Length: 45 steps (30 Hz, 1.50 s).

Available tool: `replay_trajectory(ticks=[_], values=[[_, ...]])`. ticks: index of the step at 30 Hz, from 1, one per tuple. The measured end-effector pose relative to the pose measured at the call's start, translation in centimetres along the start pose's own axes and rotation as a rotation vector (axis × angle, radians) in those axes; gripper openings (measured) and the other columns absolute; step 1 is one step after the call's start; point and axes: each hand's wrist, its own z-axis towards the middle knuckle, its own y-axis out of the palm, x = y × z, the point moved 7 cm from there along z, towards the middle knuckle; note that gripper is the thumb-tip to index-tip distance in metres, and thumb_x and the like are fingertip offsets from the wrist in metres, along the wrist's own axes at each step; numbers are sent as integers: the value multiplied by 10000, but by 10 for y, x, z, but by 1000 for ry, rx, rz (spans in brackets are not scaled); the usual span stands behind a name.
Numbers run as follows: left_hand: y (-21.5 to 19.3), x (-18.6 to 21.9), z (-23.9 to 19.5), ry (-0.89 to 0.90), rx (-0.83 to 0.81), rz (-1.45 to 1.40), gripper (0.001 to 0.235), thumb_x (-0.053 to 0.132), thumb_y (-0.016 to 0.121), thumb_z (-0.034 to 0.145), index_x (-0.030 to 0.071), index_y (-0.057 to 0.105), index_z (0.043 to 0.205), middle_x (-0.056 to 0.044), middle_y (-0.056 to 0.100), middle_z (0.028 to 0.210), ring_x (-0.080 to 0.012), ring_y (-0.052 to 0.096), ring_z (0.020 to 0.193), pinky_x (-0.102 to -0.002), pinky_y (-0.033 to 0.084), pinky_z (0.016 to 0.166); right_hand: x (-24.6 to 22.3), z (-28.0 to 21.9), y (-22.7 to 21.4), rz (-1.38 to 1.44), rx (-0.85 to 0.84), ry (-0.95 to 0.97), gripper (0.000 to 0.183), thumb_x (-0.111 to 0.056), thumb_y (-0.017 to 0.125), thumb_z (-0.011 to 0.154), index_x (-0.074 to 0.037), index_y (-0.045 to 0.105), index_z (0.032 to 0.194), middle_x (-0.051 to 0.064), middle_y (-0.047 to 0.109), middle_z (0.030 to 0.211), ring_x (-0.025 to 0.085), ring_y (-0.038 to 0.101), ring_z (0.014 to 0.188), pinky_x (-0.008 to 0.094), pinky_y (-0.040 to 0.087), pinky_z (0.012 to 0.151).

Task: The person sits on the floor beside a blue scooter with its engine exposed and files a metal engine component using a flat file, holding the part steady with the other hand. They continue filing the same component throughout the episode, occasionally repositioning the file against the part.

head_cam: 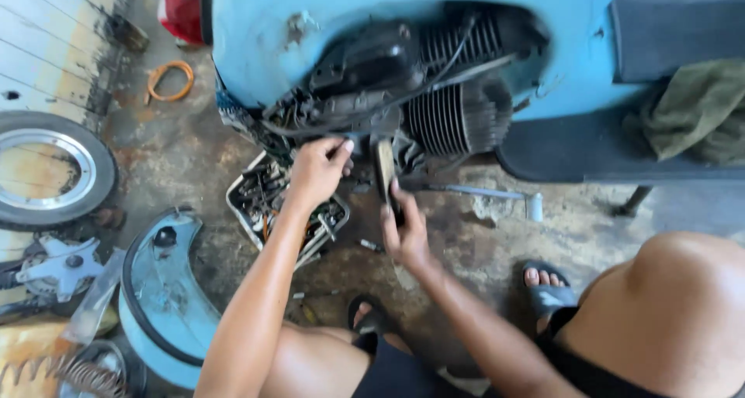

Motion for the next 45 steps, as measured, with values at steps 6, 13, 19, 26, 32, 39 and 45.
replay_trajectory(ticks=[6, 13, 19, 26, 32, 39, 45], values=[[2, -3, 3, 45, 24, -33, 202, 246, 645, 982, 116, 796, 949, -48, 704, 587, -187, 740, 638, -338, 586, 666, -25, 43, 6, -8, 9, -49, 367, -99, 614, 996, -56, 628, 1360, 261, 765, 966, 465, 726, 900, 456, 556, 624], [3, -12, 6, -25, -2, -26, 203, 272, 651, 961, 140, 805, 968, -14, 716, 595, -172, 745, 654, -335, 583, 684, -22, 22, -2, -220, 65, -145, 347, -81, 709, 914, -29, 723, 1256, 247, 775, 894, 448, 744, 780, 465, 587, 614], [-7, 11, 3, 75, 52, 39, 205, 268, 656, 977, 133, 807, 943, -84, 716, 621, -312, 752, 751, -431, 581, 701, -7, 13, -4, -374, 89, -341, 417, -108, 717, 878, -58, 723, 1292, 204, 743, 845, 423, 718, 718, 484, 552, 597], [1, 3, -1, -4, 29, 8, 198, 305, 642, 969, 194, 803, 941, 17, 718, 603, -199, 757, 728, -364, 586, 746, -17, 20, 3, -549, 71, -364, 402, -161, 686, 892, -92, 722, 1287, 86, 682, 744, 328, 687, 630, 436, 532, 538], [1, 5, 0, 38, 63, 45, 190, 293, 655, 962, 177, 803, 937, -4, 713, 591, -235, 759, 743, -400, 592, 749, -3, 12, 1, -546, 57, -380, 417, -183, 684, 895, -76, 706, 1297, 119, 673, 752, 368, 678, 640, 486, 520, 530], [0, 10, -3, 107, 83, 97, 237, 298, 638, 988, 133, 793, 918, -70, 712, 606, -314, 752, 756, -439, 588, 752, -2, -8, -8, -465, 48, -340, 409, -148, 686, 882, -54, 715, 1279, 174, 723, 814, 398, 717, 711, 474, 554, 589], [2, 7, -4, 46, 68, 54, 200, 293, 636, 966, 174, 792, 926, 11, 725, 616, -188, 760, 715, -384, 593, 754, -28, 27, 4, -426, 96, -317, 340, -153, 715, 900, -80, 728, 1232, 149, 783, 970, 360, 752, 811, 424, 588, 652]])
